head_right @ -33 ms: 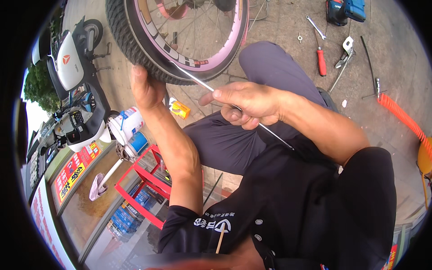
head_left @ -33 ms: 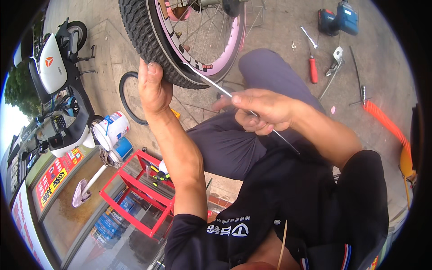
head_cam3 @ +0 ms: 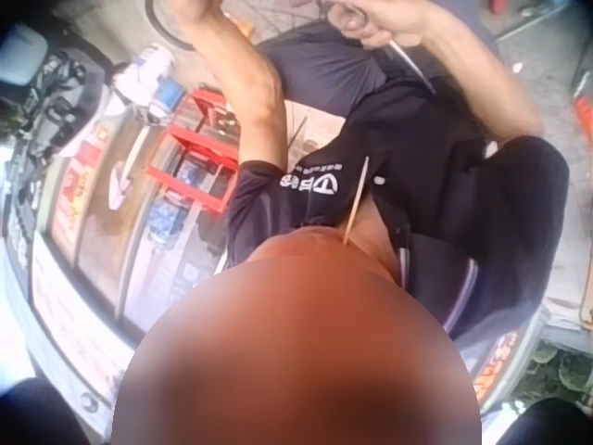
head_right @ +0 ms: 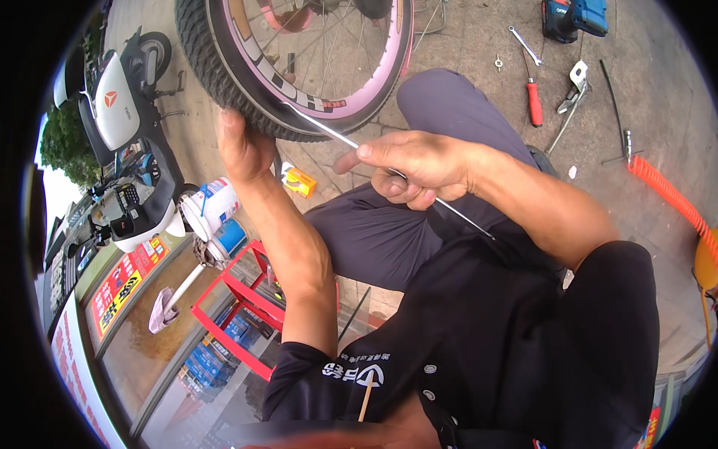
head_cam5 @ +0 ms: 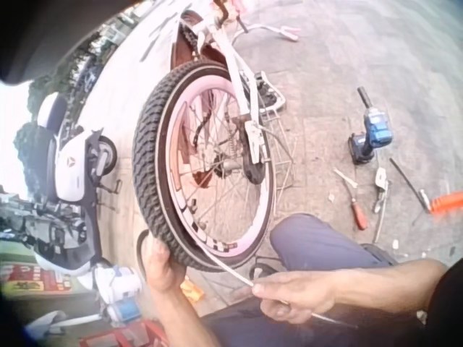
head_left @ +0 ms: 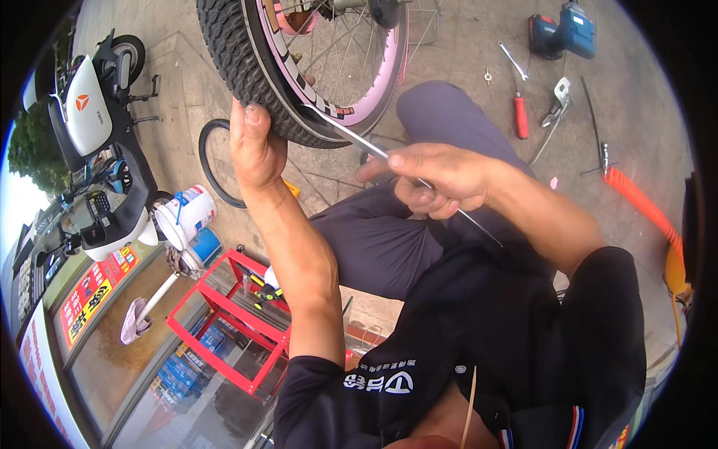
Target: The person removes the tire from a bicycle wheel using tire levers, then removes the inner tube. They install a new valve stem into the inner tube and reinsert the tube into the tire, seating the tire back onto the rim.
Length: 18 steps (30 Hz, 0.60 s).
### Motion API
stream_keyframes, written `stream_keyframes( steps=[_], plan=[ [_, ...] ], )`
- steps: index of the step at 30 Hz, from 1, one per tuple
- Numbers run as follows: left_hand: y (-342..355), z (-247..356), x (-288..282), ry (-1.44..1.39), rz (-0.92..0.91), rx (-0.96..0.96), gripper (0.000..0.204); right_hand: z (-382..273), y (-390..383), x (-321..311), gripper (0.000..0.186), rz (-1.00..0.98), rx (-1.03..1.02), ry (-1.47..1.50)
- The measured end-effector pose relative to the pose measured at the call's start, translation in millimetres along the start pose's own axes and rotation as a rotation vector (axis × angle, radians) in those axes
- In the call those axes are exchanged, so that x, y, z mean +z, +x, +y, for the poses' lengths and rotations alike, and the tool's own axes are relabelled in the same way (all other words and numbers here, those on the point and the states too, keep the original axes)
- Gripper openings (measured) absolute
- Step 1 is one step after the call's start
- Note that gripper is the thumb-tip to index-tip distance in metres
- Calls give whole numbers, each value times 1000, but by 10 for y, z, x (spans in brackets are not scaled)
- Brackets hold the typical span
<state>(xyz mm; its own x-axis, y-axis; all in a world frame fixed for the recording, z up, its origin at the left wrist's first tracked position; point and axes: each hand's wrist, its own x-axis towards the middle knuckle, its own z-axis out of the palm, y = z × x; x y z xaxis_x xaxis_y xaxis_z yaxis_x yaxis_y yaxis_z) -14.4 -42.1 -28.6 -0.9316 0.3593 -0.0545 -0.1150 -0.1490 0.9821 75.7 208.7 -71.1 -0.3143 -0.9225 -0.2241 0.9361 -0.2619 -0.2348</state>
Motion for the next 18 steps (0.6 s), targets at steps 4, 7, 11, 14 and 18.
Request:
stream_keyframes(
  steps=[4,7,11,14,18],
  plan=[
    [-9,2,-19,-8,7,-3,71,-162,-29,-216,63,-43,28,-203],
    [-2,-1,-31,-1,14,4,72,-332,-35,-437,71,-55,75,-361],
    [-3,-7,-2,-4,33,5,73,-586,3,-705,71,-71,98,-544],
    [18,-22,7,-23,40,13,70,-707,36,-848,69,-2,81,-640],
    [16,-22,60,86,111,19,67,-662,28,-763,65,21,67,-613]
  ],
)
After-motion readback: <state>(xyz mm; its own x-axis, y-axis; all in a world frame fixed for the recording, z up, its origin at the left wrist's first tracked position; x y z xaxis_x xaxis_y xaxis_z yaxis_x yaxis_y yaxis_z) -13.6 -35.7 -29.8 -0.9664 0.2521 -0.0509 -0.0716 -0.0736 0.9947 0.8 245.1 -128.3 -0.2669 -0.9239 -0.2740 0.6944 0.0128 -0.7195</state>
